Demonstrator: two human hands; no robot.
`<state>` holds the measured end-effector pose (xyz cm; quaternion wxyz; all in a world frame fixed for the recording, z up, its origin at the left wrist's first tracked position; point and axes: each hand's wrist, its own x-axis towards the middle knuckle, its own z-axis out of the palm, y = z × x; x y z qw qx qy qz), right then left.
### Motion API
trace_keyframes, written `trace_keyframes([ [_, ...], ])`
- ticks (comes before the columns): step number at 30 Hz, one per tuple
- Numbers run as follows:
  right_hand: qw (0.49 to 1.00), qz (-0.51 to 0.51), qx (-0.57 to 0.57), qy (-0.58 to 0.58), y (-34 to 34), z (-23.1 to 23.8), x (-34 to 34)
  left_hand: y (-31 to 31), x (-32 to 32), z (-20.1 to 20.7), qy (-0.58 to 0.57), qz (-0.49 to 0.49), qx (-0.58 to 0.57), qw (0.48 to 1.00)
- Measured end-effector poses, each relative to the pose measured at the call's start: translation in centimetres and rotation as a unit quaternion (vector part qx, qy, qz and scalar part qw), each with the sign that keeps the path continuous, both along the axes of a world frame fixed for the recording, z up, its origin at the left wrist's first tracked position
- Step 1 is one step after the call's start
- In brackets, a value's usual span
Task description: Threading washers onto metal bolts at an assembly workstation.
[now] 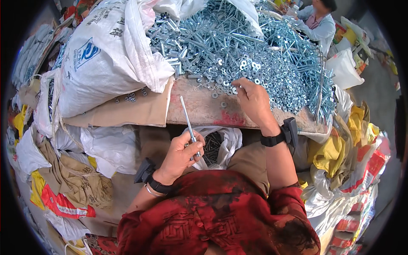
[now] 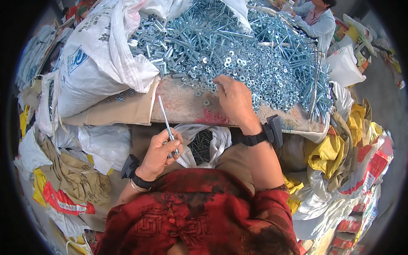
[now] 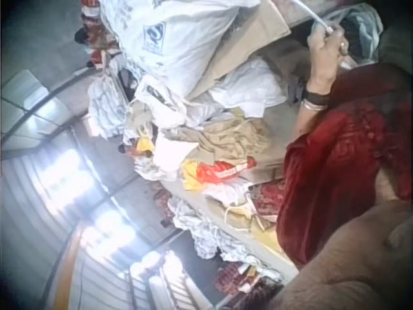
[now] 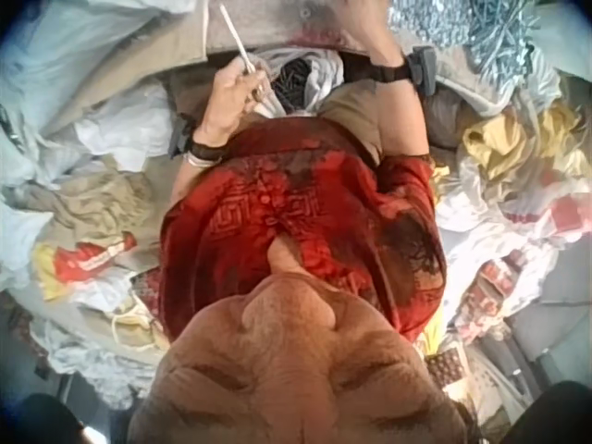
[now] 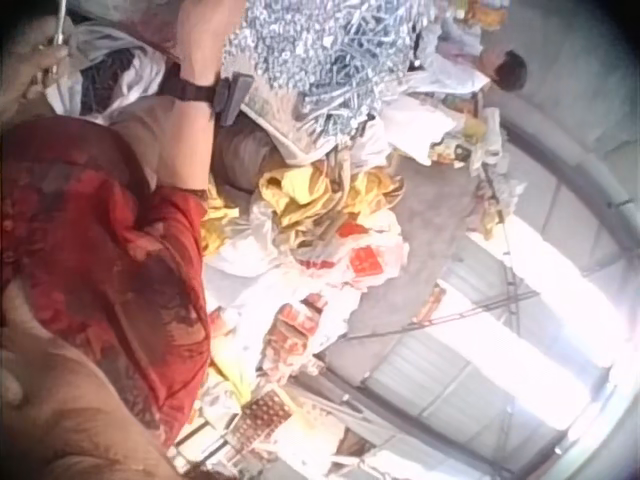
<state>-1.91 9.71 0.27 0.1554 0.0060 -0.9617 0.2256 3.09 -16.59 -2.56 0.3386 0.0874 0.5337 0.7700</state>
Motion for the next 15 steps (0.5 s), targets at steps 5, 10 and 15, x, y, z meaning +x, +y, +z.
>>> trace_keyframes([
  [5,0.995,0.036,0.019,0.088,-2.8,-1.7,-3.3,0.6,-0.4,-0.5,-0.024,0.003,0.027,0.999],
  [10,0.987,0.008,0.159,0.028,-3.3,-3.6,-4.4,-0.6,-0.9,-1.0,-0.033,-0.005,0.030,0.999],
  [15,0.998,0.051,0.021,0.024,-2.2,-2.1,-2.1,-2.0,-1.7,-1.0,-0.007,0.034,0.020,0.999],
])
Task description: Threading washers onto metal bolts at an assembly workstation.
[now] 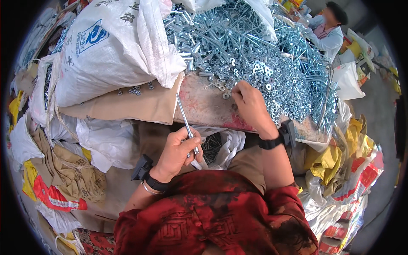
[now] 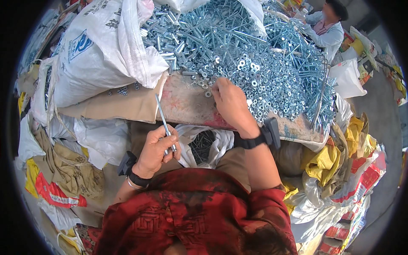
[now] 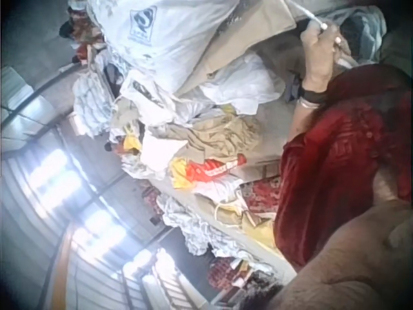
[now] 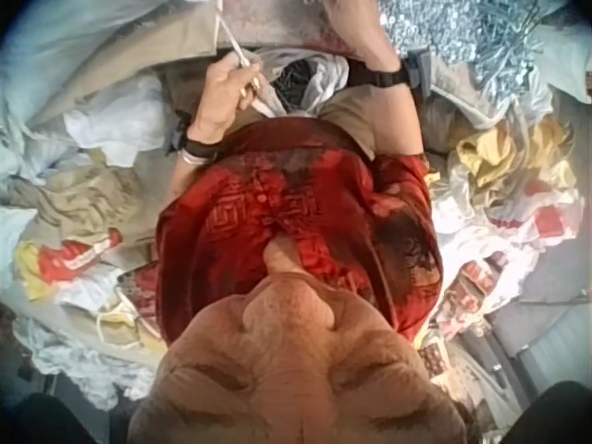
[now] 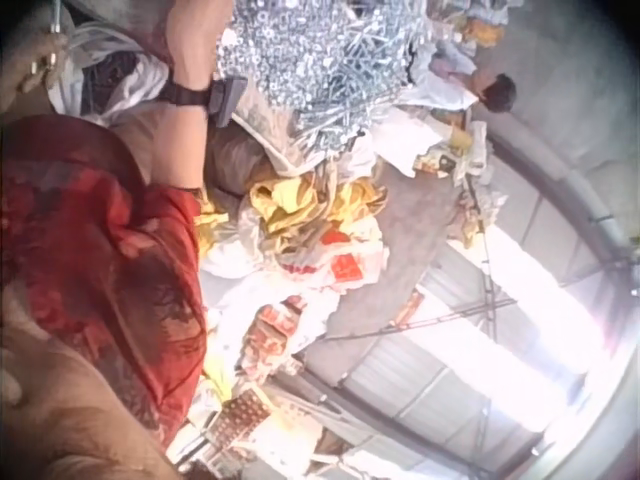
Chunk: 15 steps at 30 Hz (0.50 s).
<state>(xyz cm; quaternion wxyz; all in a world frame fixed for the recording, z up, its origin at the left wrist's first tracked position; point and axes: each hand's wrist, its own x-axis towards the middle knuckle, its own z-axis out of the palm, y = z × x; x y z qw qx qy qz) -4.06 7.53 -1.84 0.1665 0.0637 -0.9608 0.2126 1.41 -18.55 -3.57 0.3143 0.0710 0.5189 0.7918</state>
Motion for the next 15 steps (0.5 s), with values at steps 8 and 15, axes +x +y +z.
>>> trace_keyframes([
  [8,0.986,0.002,0.159,-0.049,-1.2,0.0,2.6,-0.2,-0.2,0.9,0.011,0.025,-0.023,0.999],
  [15,0.989,0.025,0.148,-0.013,-1.3,0.6,4.0,-1.4,-0.3,-0.1,0.327,0.026,-0.352,0.877],
])
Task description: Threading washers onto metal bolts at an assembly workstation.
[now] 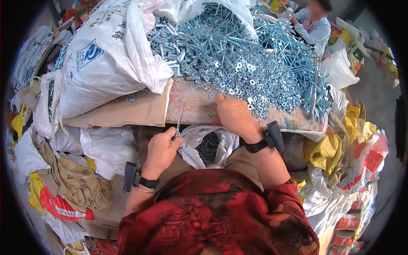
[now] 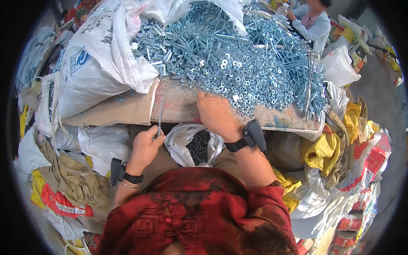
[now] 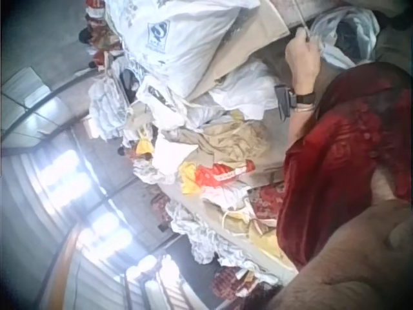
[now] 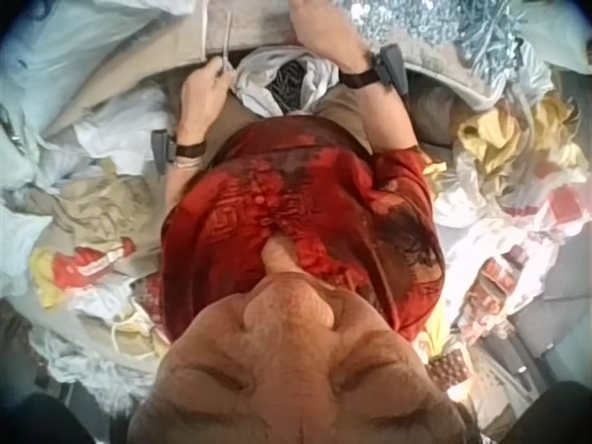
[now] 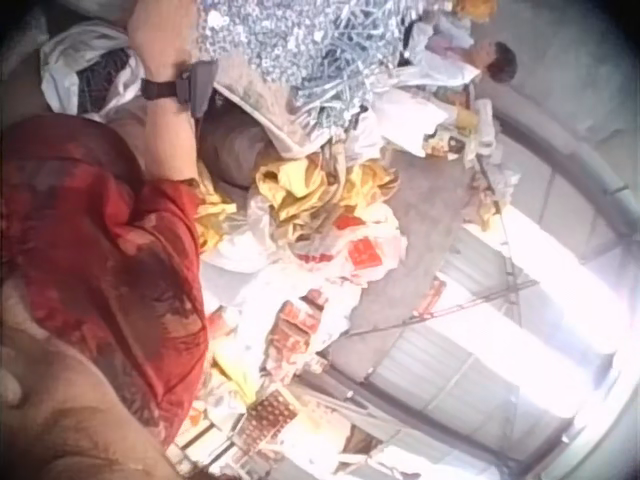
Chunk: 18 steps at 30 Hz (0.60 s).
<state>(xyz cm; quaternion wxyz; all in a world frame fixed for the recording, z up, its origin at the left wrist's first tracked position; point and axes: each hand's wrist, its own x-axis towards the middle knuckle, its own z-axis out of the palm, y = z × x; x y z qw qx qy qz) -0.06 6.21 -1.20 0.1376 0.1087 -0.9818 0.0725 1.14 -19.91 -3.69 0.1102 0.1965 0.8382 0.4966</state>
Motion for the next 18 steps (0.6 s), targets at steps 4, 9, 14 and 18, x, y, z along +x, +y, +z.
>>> trace_keyframes([
  [4,0.859,0.127,-0.463,-0.181,0.4,2.2,2.1,1.3,1.1,0.8,0.159,-0.005,-0.176,0.971],
  [9,0.781,0.103,-0.557,-0.264,0.8,3.8,4.2,2.4,2.1,0.9,0.203,-0.066,-0.125,0.969],
  [14,0.697,0.084,-0.680,-0.210,1.0,3.5,4.8,2.8,2.3,0.9,0.227,-0.045,-0.133,0.964],
  [18,0.713,0.111,-0.643,-0.257,1.2,3.8,4.6,2.6,2.2,0.5,0.228,-0.052,-0.147,0.961],
])
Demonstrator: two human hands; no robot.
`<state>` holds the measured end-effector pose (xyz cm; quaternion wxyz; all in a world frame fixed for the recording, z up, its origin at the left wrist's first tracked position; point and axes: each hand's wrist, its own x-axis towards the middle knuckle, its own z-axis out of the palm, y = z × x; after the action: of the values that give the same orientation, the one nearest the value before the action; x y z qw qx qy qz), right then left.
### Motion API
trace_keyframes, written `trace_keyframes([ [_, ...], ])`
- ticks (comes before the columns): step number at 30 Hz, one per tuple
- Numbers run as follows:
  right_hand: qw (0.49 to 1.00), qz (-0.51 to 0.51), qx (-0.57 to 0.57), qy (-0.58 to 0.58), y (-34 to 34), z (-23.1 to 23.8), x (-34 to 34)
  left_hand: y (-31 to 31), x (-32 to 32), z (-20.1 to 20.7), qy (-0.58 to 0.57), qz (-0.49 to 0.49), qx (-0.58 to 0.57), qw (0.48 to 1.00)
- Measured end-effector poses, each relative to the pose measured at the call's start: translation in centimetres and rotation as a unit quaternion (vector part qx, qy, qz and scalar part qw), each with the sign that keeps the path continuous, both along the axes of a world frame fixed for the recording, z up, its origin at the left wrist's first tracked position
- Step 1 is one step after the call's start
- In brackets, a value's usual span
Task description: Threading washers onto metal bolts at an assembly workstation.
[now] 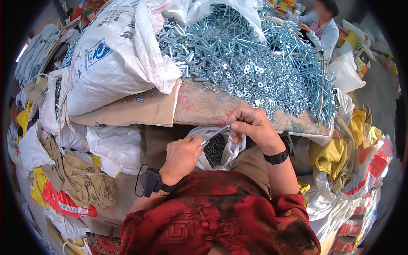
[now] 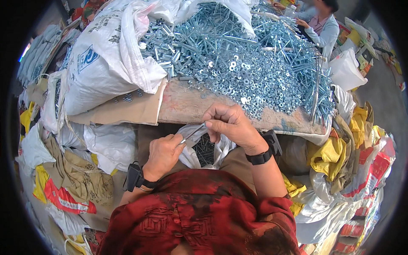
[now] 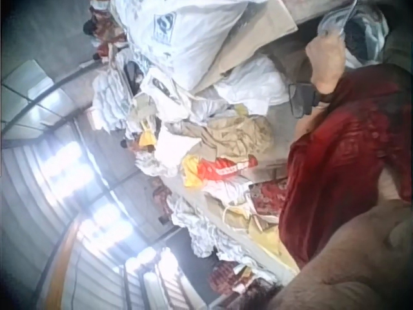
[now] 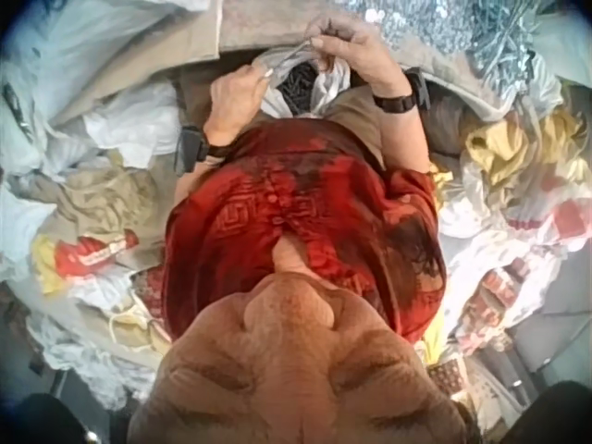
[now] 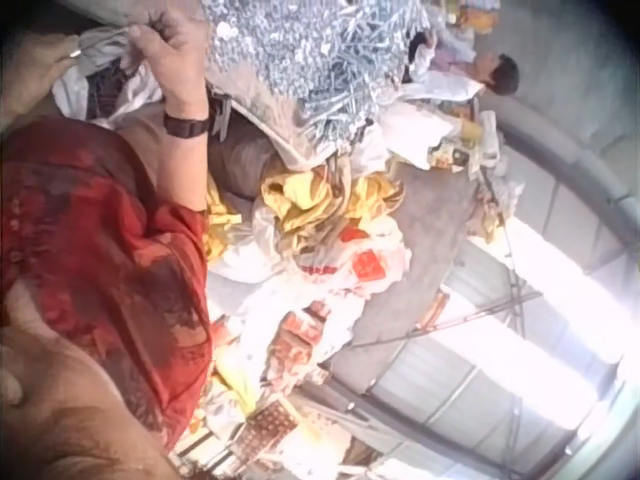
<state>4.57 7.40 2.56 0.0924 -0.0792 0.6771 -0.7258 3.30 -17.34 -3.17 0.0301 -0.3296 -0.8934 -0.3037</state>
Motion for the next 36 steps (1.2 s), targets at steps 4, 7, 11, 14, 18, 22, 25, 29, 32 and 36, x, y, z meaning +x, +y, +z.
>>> trace_keyframes([
  [4,0.997,0.058,0.052,0.010,-0.5,0.5,-1.0,-0.7,-0.4,-0.6,0.015,0.000,-0.003,1.000],
  [7,0.996,0.082,0.018,-0.029,-1.4,0.2,-1.9,-1.5,-1.3,-1.3,0.043,0.009,0.000,0.999],
  [11,0.981,0.155,-0.074,-0.090,-3.4,0.7,-3.8,-2.6,-1.9,-1.5,0.066,-0.004,0.062,0.996],
  [14,0.989,0.136,0.005,-0.052,-3.3,-0.3,-6.7,-3.1,-1.9,-1.7,-0.026,-0.002,0.156,0.987],
  [18,0.797,-0.183,0.554,0.160,-4.9,-4.5,-12.1,-3.3,-2.5,-2.1,-0.306,0.046,0.304,0.901],
  [22,0.691,-0.247,0.624,0.268,-6.9,-8.3,-14.9,-3.9,-2.7,-1.6,-0.364,0.075,0.303,0.877],
  [25,0.694,-0.256,0.621,0.259,-7.1,-6.8,-14.3,-4.0,-2.6,-1.7,-0.363,0.066,0.297,0.881],
  [29,0.744,-0.249,0.586,0.203,-6.8,-6.2,-14.7,-3.0,-2.7,-2.1,-0.331,0.059,0.235,0.912],
  [32,0.747,-0.262,0.575,0.208,-6.7,-6.7,-15.6,-2.5,-2.2,-1.5,-0.343,0.058,0.238,0.907],
  [36,0.757,-0.293,0.523,0.261,-5.9,-7.2,-15.0,-2.1,-2.2,-1.0,-0.328,0.056,0.224,0.916],
])
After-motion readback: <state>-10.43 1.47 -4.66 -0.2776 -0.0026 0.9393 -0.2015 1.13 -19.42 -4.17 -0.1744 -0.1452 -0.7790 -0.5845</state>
